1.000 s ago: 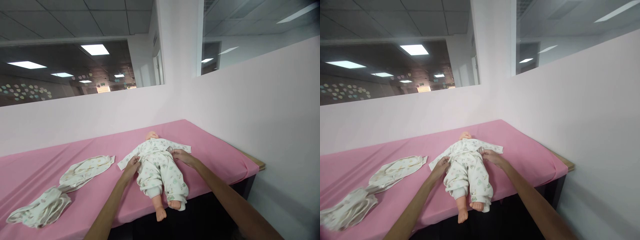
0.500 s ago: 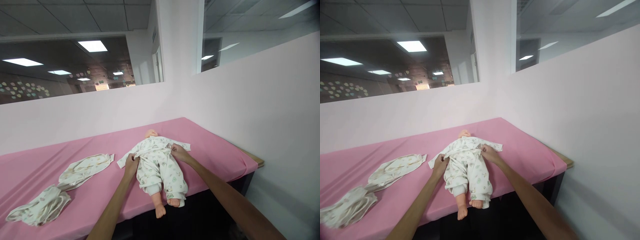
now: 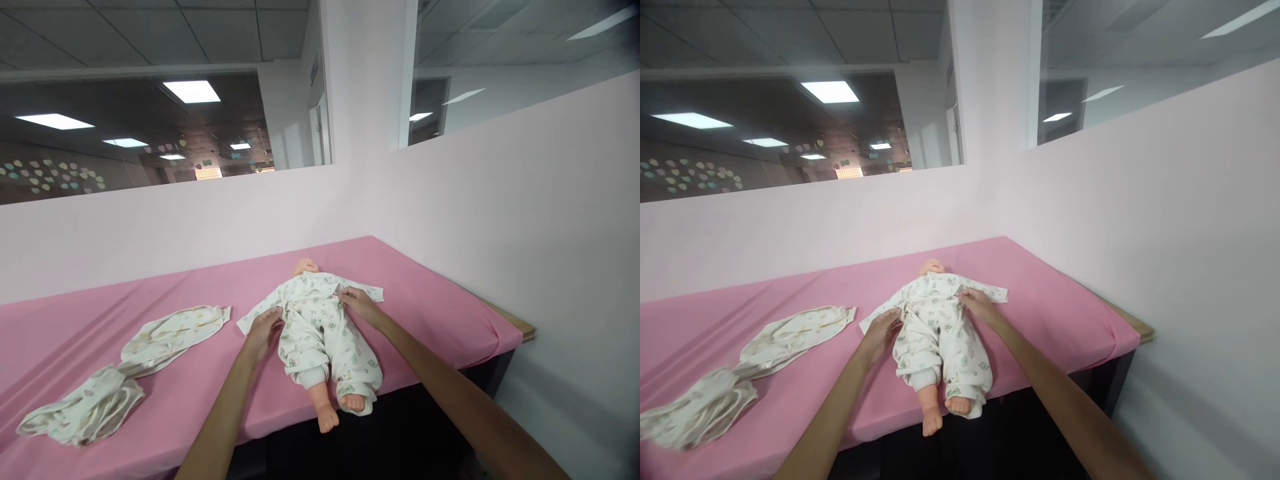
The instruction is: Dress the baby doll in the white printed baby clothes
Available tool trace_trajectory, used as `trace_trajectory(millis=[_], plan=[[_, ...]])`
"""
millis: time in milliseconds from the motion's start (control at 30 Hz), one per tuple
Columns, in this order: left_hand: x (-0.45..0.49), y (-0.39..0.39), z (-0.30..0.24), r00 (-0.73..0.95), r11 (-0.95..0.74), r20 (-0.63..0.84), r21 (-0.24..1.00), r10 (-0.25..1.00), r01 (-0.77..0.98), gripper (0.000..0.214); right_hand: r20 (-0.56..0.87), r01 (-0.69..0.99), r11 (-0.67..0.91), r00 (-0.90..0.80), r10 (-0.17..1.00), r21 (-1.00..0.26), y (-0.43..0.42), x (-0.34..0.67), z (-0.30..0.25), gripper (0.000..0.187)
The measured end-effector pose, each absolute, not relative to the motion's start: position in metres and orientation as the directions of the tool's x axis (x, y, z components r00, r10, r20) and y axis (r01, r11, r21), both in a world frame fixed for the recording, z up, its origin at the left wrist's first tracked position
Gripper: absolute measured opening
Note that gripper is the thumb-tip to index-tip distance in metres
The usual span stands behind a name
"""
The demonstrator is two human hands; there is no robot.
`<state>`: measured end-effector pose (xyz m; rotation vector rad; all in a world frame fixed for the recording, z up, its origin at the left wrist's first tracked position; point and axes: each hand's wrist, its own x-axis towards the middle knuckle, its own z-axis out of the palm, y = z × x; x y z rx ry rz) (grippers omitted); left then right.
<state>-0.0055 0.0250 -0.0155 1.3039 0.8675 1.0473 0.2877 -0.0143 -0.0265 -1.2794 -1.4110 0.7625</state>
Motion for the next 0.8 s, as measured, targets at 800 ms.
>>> trace_trajectory(millis=[800], plan=[[0.020, 0.027, -0.014, 0.145, -0.298, 0.269, 0.922, 0.952, 0.246, 0.036, 0.464, 0.880, 0.199, 0.027, 0.886, -0.432, 0.008, 0.223, 0.024, 0.017]])
